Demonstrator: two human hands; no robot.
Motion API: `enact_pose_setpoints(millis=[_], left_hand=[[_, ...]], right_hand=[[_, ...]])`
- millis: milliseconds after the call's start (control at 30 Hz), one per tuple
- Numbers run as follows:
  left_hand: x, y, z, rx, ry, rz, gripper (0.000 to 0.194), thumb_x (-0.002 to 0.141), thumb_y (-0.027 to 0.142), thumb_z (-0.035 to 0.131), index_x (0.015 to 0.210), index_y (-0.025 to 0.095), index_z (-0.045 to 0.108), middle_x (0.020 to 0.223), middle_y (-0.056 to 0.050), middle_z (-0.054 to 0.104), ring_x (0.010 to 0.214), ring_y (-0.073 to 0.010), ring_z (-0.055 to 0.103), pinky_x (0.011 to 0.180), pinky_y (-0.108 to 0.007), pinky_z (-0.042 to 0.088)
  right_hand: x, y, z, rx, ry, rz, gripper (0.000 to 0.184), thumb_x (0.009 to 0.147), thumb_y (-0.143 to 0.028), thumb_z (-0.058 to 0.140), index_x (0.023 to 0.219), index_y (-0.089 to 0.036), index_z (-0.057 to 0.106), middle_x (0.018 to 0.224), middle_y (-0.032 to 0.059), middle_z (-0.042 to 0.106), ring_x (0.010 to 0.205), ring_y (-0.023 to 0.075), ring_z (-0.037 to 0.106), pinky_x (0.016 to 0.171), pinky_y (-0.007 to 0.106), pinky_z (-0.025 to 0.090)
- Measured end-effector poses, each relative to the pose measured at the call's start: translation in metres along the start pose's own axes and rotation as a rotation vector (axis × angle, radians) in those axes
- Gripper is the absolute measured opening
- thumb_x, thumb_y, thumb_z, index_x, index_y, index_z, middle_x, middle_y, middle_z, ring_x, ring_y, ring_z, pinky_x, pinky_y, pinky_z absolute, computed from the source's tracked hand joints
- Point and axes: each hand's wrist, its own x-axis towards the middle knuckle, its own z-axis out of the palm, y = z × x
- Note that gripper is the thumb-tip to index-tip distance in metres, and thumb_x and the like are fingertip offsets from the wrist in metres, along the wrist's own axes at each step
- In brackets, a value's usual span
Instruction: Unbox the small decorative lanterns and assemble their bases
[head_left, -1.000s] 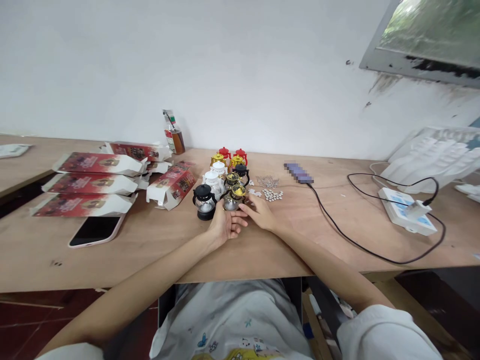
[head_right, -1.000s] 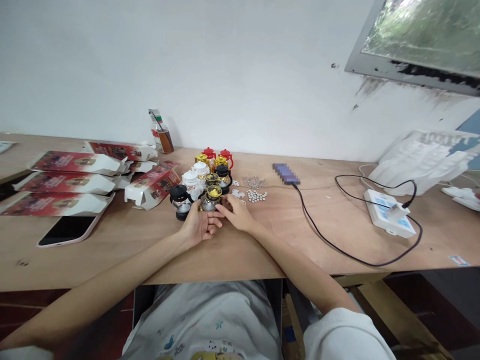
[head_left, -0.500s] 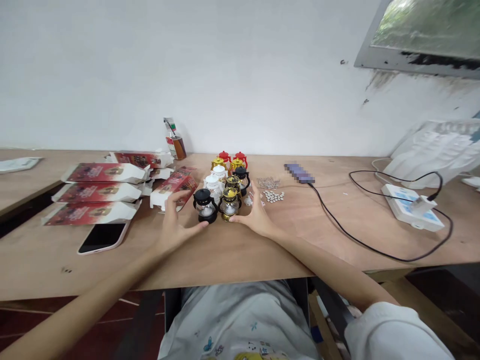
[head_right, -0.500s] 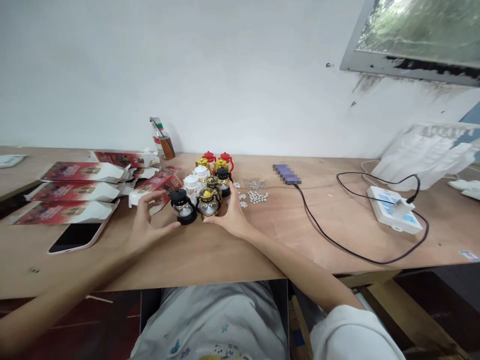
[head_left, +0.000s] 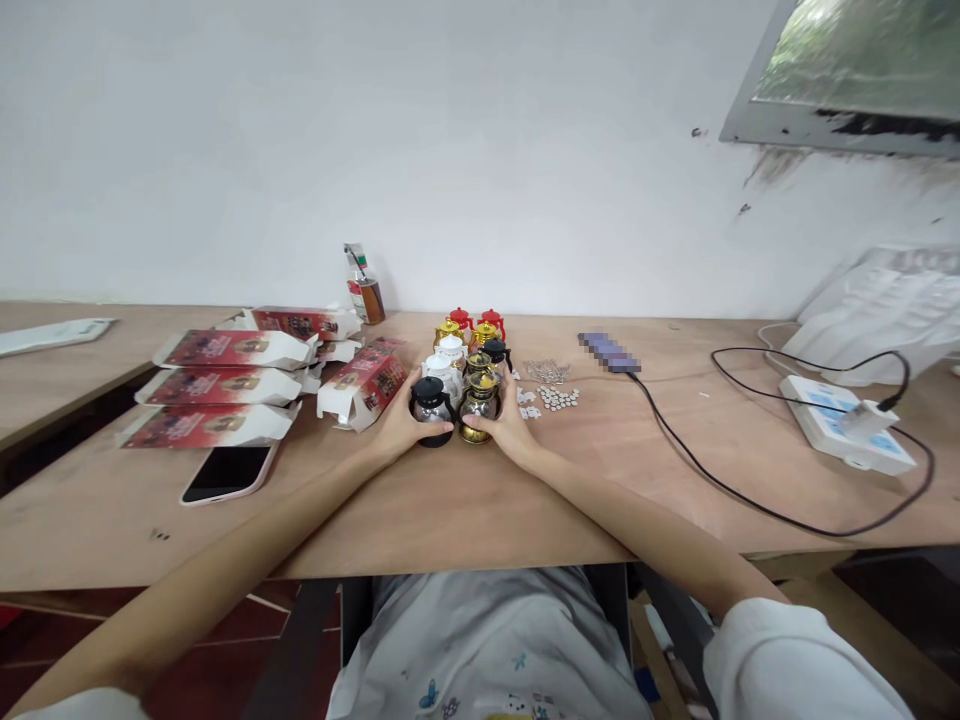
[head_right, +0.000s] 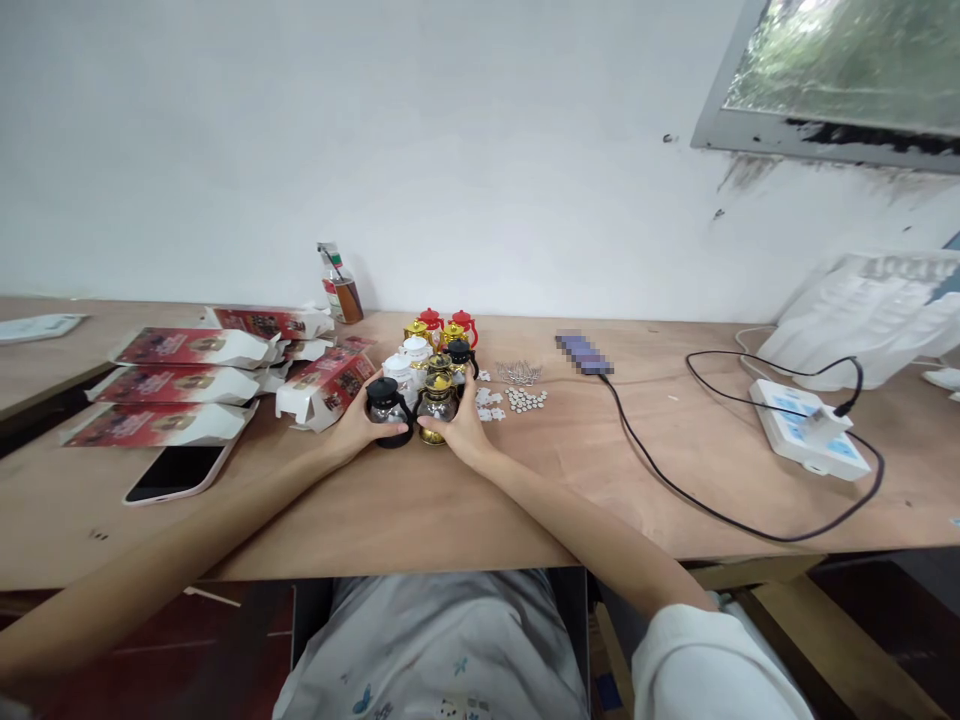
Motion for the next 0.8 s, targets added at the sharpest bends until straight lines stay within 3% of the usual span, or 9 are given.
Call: enact_pose_setpoints(millis=[367, 600, 800], left_hand=[[0.011, 0.005, 0.02, -0.03, 0.121, 0.018, 0.097, 0.054, 0.034, 0.081, 0.136, 0.014, 0.033, 0.142, -0.016, 0.039, 0.132, -0.0265, 0.036, 0.112, -0.04, 0.025], [0.028, -0.004, 0.024, -0.05, 0.185, 0.055, 0.086, 0.052, 0.032, 0.081, 0.127, 0.017, 0.041, 0.131, -0.013, 0.05, 0.124, -0.0268, 0.045, 0.108, -0.042, 0.031], [0.038, -0.015, 0.021, -0.14, 0.238, 0.037, 0.086, 0.053, 0.043, 0.08, 0.127, 0.021, 0.041, 0.138, -0.012, 0.044, 0.132, -0.0269, 0.037, 0.111, -0.041, 0.027]], right_hand=[[0.021, 0.0, 0.002, 0.217, 0.122, 0.092, 0.097, 0.058, -0.037, 0.074, 0.14, -0.025, 0.024, 0.147, 0.0058, 0.033, 0.135, 0.0223, 0.031, 0.113, 0.04, 0.025], [0.038, -0.001, -0.002, 0.229, 0.123, 0.18, 0.087, 0.055, -0.032, 0.076, 0.132, -0.024, 0.037, 0.129, 0.0051, 0.054, 0.12, 0.0244, 0.049, 0.106, 0.042, 0.034], [0.049, 0.01, -0.007, 0.174, 0.104, 0.175, 0.094, 0.051, -0.035, 0.079, 0.134, -0.024, 0.036, 0.135, 0.0057, 0.048, 0.125, 0.0252, 0.044, 0.109, 0.042, 0.031]])
